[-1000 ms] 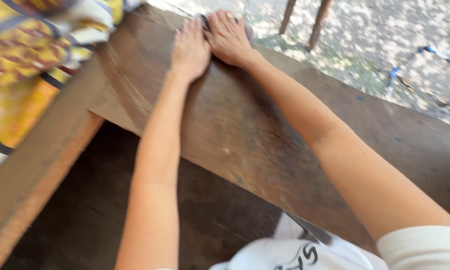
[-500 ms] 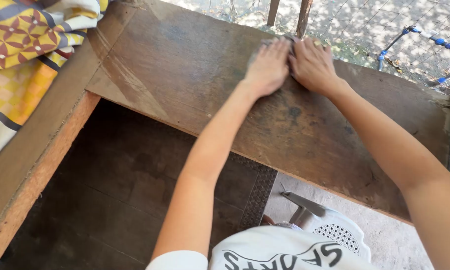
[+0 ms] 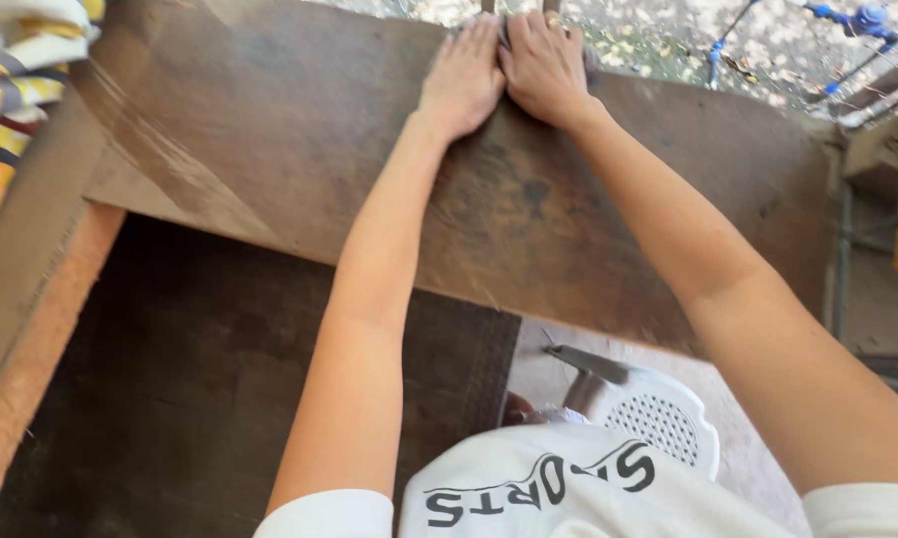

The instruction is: The person wipes down various mechanical components and plastic housings with a cloth and moves items between a work surface and a storage basket.

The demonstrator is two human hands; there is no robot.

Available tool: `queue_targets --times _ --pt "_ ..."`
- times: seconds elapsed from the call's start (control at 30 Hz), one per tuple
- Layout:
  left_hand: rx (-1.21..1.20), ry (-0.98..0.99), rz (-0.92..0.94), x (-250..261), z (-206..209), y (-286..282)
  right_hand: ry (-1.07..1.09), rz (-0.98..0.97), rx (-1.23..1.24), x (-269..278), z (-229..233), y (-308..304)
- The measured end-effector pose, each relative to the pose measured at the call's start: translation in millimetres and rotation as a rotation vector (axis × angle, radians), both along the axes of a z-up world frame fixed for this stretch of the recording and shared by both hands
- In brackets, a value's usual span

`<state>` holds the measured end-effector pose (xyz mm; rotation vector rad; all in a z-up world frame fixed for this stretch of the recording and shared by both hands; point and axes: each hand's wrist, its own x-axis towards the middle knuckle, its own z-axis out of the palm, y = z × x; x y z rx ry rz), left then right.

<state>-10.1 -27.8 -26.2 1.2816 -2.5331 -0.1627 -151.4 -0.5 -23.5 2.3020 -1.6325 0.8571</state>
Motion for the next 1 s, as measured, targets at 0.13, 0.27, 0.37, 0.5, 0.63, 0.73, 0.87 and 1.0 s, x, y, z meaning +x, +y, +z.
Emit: queue_targets --times 0.13,0.27,0.37,0.5,0.63,0.73,0.87,1.0 --pt "-0.012 -0.015 -0.074 8 16 43 -0.003 0.099 0.045 -5 17 43" --pt "0.016 0.007 -0.183 7 27 137 0.034 0.096 0.082 -15 26 140" --pt "0.019 -0.063 -0.217 -8 34 210 0.043 0.087 0.108 -32 31 220" --pt "0.045 0.014 -0.303 -37 40 266 0.05 0.019 0.158 -54 37 281" --pt "0.02 0.026 -0.256 -57 26 246 0.038 -0.034 0.134 -67 25 262" --pt "-0.021 0.035 -0.205 -78 7 203 0.001 -0.078 0.126 -80 13 220" --pt "-0.061 0.049 -0.187 -109 -10 130 -0.059 -0.177 0.118 -98 2 154" --pt "-0.027 0.064 -0.2 -136 -22 66 -0.075 -0.282 0.084 -116 -9 96"
